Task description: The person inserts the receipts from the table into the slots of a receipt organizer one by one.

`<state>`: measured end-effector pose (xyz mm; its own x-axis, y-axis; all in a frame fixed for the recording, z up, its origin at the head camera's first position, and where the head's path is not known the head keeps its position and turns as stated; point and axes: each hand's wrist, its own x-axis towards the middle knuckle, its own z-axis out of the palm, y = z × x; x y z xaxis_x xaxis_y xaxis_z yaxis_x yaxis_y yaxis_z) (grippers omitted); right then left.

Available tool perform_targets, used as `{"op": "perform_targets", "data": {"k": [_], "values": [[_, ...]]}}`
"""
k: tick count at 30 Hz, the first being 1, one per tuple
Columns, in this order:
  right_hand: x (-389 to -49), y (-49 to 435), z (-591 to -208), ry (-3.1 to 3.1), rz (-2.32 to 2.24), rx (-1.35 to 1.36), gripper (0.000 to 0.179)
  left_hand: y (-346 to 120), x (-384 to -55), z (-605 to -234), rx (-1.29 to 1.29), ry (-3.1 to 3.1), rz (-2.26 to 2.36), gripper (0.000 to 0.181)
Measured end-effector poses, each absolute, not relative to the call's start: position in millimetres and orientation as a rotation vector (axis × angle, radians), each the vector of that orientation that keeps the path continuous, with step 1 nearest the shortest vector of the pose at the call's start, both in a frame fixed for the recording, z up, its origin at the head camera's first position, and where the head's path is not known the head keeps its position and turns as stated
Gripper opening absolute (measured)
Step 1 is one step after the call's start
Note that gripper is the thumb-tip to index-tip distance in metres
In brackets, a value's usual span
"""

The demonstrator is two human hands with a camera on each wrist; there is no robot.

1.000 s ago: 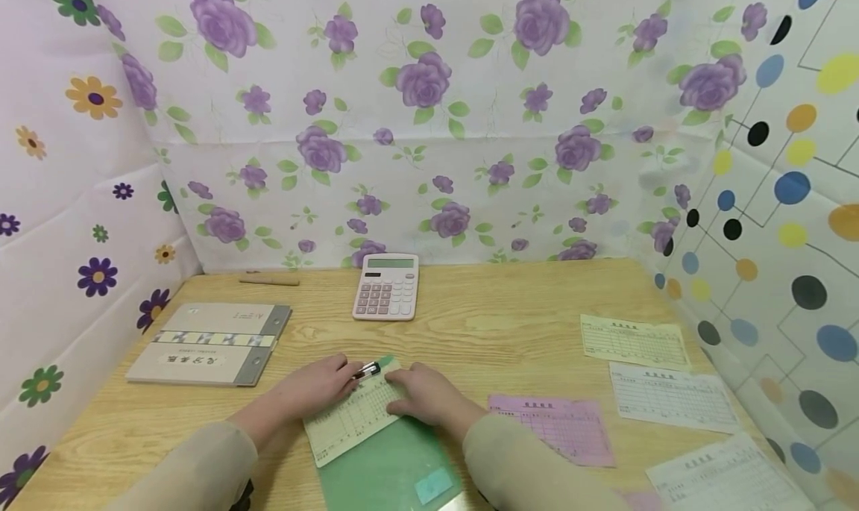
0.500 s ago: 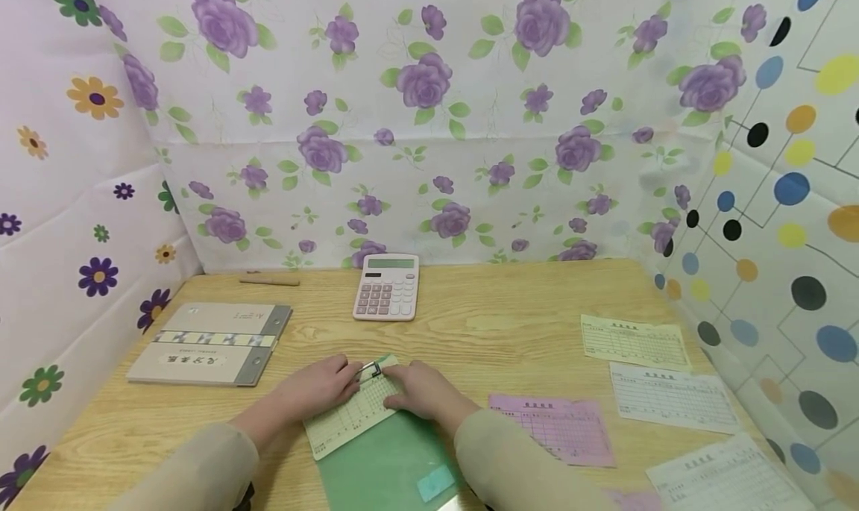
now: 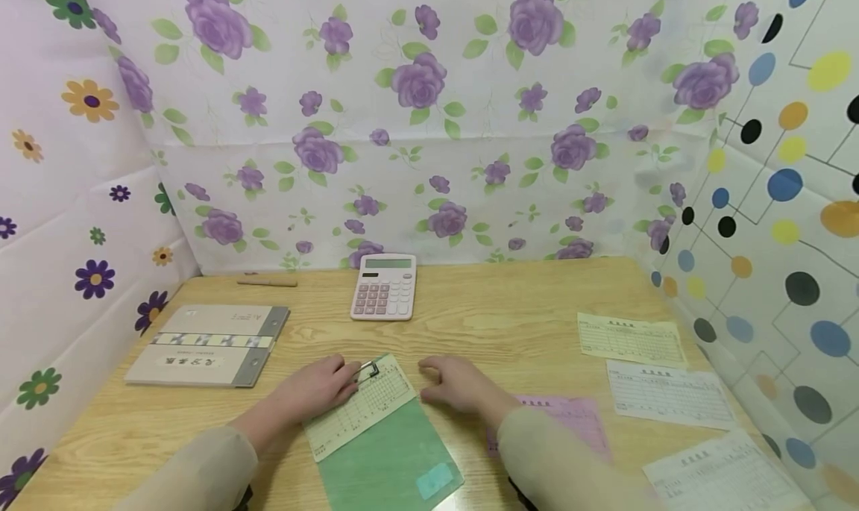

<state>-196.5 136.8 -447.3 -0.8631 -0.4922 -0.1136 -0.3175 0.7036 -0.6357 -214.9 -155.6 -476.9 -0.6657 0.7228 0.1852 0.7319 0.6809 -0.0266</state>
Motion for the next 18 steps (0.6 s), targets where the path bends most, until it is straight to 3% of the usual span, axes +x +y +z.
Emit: {"op": "perform_targets", "data": {"k": [18], "values": [[-171, 255, -439, 2.700, -0.864, -0.525, 0.053, -156, -218, -481, -1.209, -2.702, -0.128, 0.031]]}}
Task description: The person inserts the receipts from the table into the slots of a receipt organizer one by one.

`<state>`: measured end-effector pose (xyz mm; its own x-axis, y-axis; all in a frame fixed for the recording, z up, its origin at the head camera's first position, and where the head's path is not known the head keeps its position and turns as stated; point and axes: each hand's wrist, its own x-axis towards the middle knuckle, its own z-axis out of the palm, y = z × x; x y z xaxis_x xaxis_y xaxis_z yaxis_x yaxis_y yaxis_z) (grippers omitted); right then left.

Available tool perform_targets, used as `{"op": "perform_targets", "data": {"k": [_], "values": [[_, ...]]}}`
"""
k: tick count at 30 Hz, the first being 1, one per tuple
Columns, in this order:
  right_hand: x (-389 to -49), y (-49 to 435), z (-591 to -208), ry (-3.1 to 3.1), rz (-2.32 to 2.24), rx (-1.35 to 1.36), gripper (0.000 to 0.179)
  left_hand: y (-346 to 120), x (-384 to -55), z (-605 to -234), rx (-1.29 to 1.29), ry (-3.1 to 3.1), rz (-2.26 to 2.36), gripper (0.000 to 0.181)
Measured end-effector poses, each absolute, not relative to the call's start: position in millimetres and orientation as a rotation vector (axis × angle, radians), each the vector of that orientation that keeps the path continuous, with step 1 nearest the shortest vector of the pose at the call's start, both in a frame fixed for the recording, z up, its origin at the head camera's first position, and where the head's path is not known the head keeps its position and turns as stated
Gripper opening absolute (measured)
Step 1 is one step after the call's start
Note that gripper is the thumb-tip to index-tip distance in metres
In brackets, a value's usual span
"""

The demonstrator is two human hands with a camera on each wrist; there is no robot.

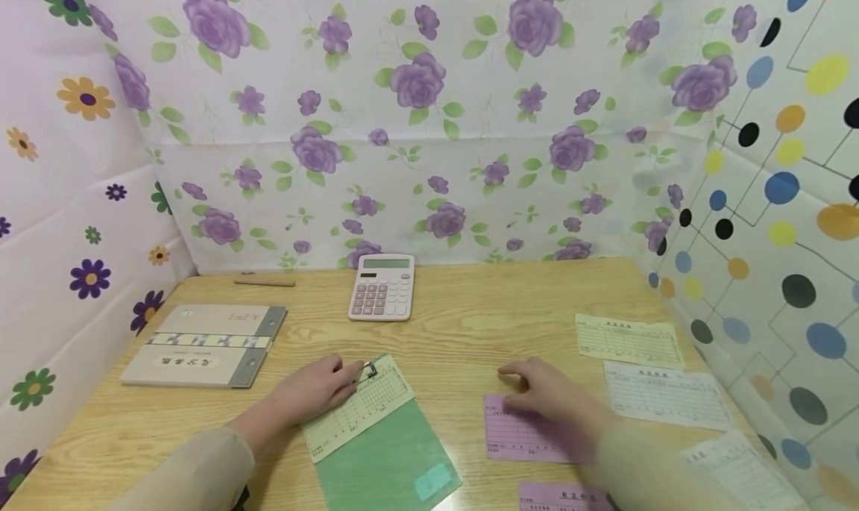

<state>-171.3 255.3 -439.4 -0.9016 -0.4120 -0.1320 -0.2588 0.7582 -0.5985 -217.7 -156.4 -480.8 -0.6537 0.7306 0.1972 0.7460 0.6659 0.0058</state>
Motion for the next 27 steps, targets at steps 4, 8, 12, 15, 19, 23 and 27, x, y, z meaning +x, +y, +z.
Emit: {"op": "perform_targets", "data": {"k": [4, 8, 12, 15, 19, 23, 27], "values": [[-163, 283, -442, 2.688, -0.857, -0.495, 0.055, -156, -217, -480, -1.201, -2.726, -0.128, 0.033], [-157, 307, -446, 2.708, -0.812, -0.444, 0.057, -155, -217, -479, -1.205, -2.725, -0.134, 0.035], [-149, 324, -444, 2.719, -0.761, -0.396, 0.057, -155, -217, -479, -1.190, -2.757, -0.148, 0.038], [-143, 333, -440, 2.723, -0.738, -0.374, 0.056, -156, -217, -480, -1.177, -2.769, -0.156, 0.037], [-137, 345, -438, 2.725, -0.731, -0.389, 0.056, -156, -218, -482, -1.179, -2.747, -0.157, 0.035], [-133, 355, -442, 2.714, -0.728, -0.408, 0.052, -156, -219, -485, -1.192, -2.725, -0.156, 0.034], [-132, 361, -451, 2.706, -0.728, -0.454, 0.042, -155, -219, -486, -1.195, -2.729, -0.146, 0.034]]}}
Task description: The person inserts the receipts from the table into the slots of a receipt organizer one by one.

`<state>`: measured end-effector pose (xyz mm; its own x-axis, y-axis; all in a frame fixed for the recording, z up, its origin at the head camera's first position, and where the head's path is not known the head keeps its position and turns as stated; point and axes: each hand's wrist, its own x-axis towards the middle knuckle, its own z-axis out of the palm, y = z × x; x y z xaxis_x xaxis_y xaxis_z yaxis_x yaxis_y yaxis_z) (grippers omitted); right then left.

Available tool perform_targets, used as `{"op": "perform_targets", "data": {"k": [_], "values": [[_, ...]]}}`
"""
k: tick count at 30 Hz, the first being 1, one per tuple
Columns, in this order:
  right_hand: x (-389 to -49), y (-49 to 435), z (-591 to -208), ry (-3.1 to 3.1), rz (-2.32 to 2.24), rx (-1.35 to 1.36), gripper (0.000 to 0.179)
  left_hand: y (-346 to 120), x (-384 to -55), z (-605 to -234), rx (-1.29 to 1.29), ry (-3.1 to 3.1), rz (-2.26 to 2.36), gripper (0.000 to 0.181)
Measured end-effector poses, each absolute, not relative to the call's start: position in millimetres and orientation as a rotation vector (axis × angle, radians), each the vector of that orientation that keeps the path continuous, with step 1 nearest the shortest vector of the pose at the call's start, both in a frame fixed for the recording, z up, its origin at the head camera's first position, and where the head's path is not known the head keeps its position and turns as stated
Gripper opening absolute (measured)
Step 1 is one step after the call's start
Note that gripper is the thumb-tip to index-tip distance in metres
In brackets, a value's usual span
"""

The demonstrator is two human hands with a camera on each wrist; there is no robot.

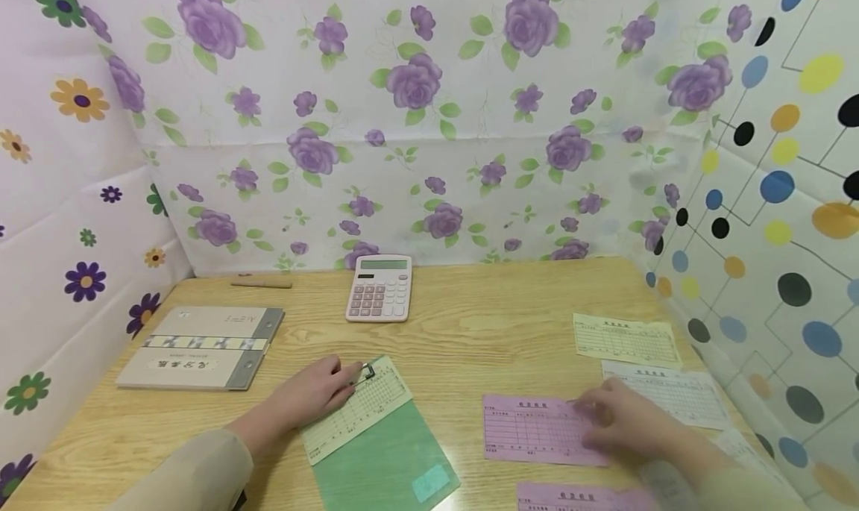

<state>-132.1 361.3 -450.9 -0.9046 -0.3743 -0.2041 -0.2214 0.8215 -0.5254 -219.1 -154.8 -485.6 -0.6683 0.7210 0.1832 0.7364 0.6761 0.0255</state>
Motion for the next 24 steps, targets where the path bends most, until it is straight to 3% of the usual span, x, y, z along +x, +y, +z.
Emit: {"op": "perform_targets", "data": {"k": [7, 24], "values": [[-138, 357, -458, 2.718, -0.704, -0.465, 0.035, -154, -219, -485, -1.203, -2.719, -0.148, 0.035], [-164, 335, -453, 2.741, -0.703, -0.459, 0.044, -154, -217, -483, -1.178, -2.776, -0.146, 0.039]]}}
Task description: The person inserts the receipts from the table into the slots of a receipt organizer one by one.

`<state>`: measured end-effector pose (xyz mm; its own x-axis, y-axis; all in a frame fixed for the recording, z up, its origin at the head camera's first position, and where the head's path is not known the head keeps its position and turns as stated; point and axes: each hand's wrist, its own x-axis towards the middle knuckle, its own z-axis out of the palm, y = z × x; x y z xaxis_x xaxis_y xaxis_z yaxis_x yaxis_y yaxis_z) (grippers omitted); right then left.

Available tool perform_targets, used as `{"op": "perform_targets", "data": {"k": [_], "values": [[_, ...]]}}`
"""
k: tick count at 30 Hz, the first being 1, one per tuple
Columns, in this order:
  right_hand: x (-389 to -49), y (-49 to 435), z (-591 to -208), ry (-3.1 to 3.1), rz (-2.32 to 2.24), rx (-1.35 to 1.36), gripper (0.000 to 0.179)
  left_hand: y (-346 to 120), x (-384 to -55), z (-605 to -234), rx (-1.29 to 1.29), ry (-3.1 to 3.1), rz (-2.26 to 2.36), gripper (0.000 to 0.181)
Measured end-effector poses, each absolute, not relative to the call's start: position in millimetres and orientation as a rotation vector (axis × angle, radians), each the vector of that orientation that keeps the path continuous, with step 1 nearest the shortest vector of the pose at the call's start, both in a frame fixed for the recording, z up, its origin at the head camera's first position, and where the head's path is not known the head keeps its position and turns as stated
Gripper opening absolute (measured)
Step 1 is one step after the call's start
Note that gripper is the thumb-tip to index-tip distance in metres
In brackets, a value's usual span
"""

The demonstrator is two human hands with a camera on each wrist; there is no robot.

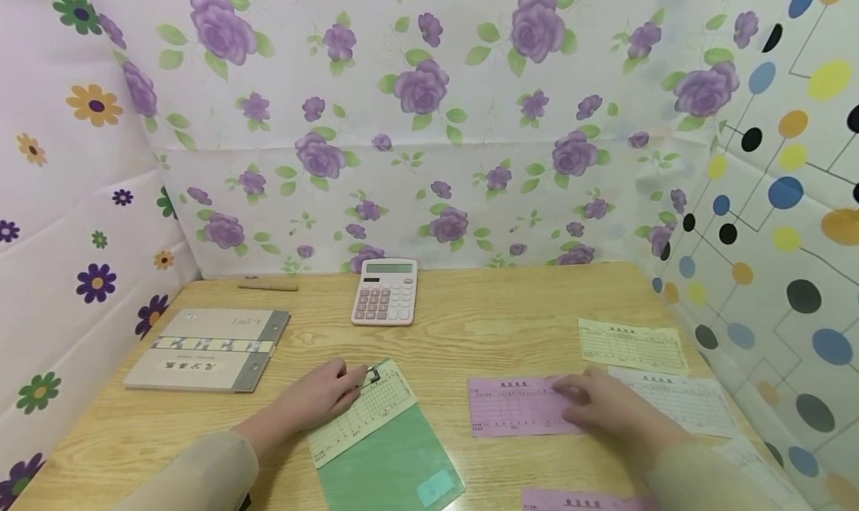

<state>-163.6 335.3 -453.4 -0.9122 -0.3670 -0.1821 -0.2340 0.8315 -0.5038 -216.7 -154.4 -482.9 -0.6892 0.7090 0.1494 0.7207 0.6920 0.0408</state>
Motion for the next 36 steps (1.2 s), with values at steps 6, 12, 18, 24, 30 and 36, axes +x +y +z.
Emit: {"op": "perform_targets", "data": {"k": [6, 12, 18, 24, 30, 36], "values": [[-163, 335, -457, 2.734, -0.738, -0.436, 0.047, -154, -216, -483, -1.172, -2.781, -0.133, 0.040], [-164, 332, -458, 2.740, -0.740, -0.400, 0.044, -155, -216, -482, -1.181, -2.769, -0.134, 0.039], [-163, 326, -457, 2.733, -0.763, -0.355, 0.044, -155, -217, -483, -1.184, -2.766, -0.125, 0.040], [-161, 320, -455, 2.684, -0.946, -0.140, 0.039, -154, -216, -482, -1.189, -2.776, -0.142, 0.040], [-168, 314, -452, 2.699, -1.071, -0.093, 0.033, -155, -216, -480, -1.171, -2.782, -0.148, 0.040], [-174, 310, -453, 2.733, -1.062, -0.073, 0.028, -155, -215, -478, -1.180, -2.806, -0.171, 0.040]]}}
